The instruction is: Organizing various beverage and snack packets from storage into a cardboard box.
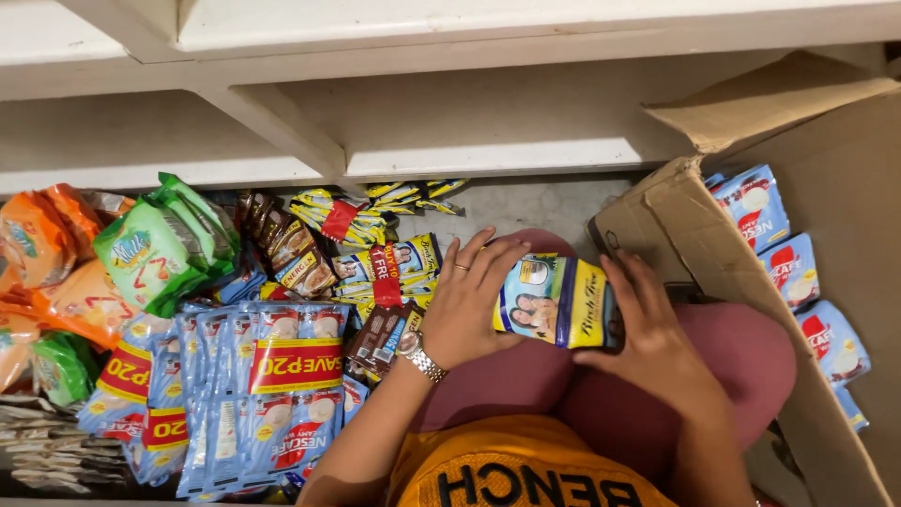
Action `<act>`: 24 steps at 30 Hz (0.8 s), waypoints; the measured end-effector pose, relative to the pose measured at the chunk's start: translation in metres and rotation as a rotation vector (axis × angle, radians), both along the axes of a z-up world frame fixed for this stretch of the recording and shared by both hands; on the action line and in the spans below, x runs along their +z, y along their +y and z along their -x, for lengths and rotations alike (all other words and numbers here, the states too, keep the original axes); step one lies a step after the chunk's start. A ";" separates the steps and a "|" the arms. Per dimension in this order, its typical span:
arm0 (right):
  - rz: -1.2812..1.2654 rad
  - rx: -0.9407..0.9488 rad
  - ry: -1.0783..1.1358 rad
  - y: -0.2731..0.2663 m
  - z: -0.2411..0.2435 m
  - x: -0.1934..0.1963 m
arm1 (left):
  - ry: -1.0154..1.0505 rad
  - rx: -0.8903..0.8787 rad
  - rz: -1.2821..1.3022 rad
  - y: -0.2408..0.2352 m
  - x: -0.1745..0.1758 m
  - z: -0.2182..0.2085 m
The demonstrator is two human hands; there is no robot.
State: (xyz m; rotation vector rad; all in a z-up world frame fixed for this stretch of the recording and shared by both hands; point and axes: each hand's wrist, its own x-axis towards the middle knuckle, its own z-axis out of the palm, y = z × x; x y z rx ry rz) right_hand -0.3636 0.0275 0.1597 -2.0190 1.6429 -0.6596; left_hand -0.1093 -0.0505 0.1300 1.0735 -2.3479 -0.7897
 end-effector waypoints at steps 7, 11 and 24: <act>0.139 0.237 0.169 -0.017 -0.064 0.017 | 0.104 -0.017 -0.038 0.002 -0.017 -0.016; 0.223 0.136 0.283 -0.023 -0.069 0.001 | 0.486 0.209 -0.349 0.027 -0.107 -0.065; 0.239 0.119 0.375 -0.038 -0.088 0.009 | 1.255 0.781 -1.066 0.040 -0.149 -0.039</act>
